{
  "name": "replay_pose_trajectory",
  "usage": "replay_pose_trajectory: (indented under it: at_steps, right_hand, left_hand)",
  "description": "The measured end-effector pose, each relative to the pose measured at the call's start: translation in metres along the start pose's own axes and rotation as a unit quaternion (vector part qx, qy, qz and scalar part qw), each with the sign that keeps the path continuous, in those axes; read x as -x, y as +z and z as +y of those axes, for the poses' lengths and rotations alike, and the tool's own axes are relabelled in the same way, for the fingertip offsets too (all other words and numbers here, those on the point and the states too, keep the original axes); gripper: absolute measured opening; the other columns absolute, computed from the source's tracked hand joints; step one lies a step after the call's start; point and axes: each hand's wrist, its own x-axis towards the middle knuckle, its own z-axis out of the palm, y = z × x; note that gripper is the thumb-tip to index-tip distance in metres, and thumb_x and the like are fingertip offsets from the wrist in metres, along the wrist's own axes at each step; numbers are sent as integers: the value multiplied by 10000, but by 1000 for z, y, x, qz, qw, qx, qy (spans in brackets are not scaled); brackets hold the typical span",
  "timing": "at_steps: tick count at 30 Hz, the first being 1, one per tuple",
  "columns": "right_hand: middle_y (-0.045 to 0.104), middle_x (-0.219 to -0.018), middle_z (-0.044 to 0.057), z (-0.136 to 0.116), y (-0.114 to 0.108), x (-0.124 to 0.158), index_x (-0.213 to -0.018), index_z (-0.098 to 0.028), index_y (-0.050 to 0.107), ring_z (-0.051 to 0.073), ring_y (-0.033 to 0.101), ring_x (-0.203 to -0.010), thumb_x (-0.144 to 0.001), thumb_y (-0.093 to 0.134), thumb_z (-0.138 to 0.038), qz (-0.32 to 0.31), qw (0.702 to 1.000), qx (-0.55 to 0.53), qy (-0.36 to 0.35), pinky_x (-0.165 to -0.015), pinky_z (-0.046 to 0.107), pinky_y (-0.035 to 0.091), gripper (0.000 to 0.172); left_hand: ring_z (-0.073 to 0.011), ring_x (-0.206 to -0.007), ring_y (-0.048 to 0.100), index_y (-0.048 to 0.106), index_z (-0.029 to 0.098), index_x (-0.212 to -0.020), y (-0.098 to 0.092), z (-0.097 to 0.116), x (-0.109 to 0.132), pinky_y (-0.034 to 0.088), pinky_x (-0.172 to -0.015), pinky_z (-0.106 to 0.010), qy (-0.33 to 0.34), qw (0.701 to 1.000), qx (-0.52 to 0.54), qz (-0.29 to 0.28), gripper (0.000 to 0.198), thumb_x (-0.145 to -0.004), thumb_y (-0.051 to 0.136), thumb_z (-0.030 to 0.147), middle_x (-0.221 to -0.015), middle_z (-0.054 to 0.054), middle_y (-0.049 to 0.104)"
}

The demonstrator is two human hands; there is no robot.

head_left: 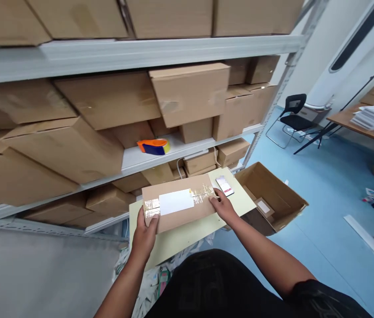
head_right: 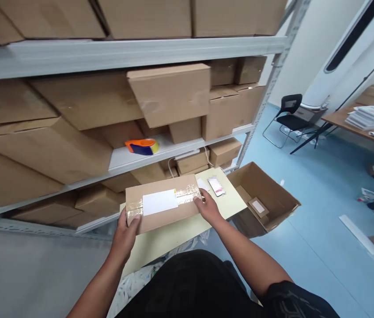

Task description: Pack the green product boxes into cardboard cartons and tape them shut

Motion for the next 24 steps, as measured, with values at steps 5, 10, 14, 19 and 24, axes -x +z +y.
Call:
replay_pose_trajectory:
  at_steps: [5,10,14,19,24]
  right_hand:
    - [656,-1403,74,1,-111,2,-1382,-269,624,276,654,-1173,-928,567,-566,73,997,-2,-17,-1058,437,493,546]
    - [679,-1381,79,11,-217,11,-1362,-247,650,304,618,-1255,-948,511,-596,179,984,7,-8,-1078,443,472,560]
    - [684,-1377,84,38,-284,20,-1374,-247,649,326,608,-1264,-945,479,-643,287,956,28,58,-1057,434,476,608]
    - [655,-1414,79,78,-335,32,-1415,-265,608,317,591,-1286,-946,448,-671,382,916,53,111,-1073,433,451,641]
    - [673,-1387,92,94,-350,30,-1419,-245,590,299,631,-1223,-939,448,-681,428,888,67,155,-992,388,501,664]
  left_hand:
    - [-234,-1369,556,316,332,-1601,76,89,2,413,-1164,-353,18,997,63,-31,664,-997,497,540,-1520,-23,564]
    - [-249,-1402,523,307,304,-1612,161,171,-5,416,-1154,-351,62,989,48,-126,686,-997,496,541,-1553,-36,530]
    - [-276,-1390,533,313,275,-1609,232,226,-20,419,-1145,-383,104,967,30,-232,701,-991,503,547,-1550,-71,531]
    - [-293,-1265,623,362,272,-1575,332,272,-58,478,-1050,-397,137,930,1,-342,674,-977,528,535,-1443,-84,627]
    - [-322,-1194,649,479,274,-1486,432,298,-104,495,-990,-416,140,906,-14,-400,591,-950,567,509,-1365,-93,674]
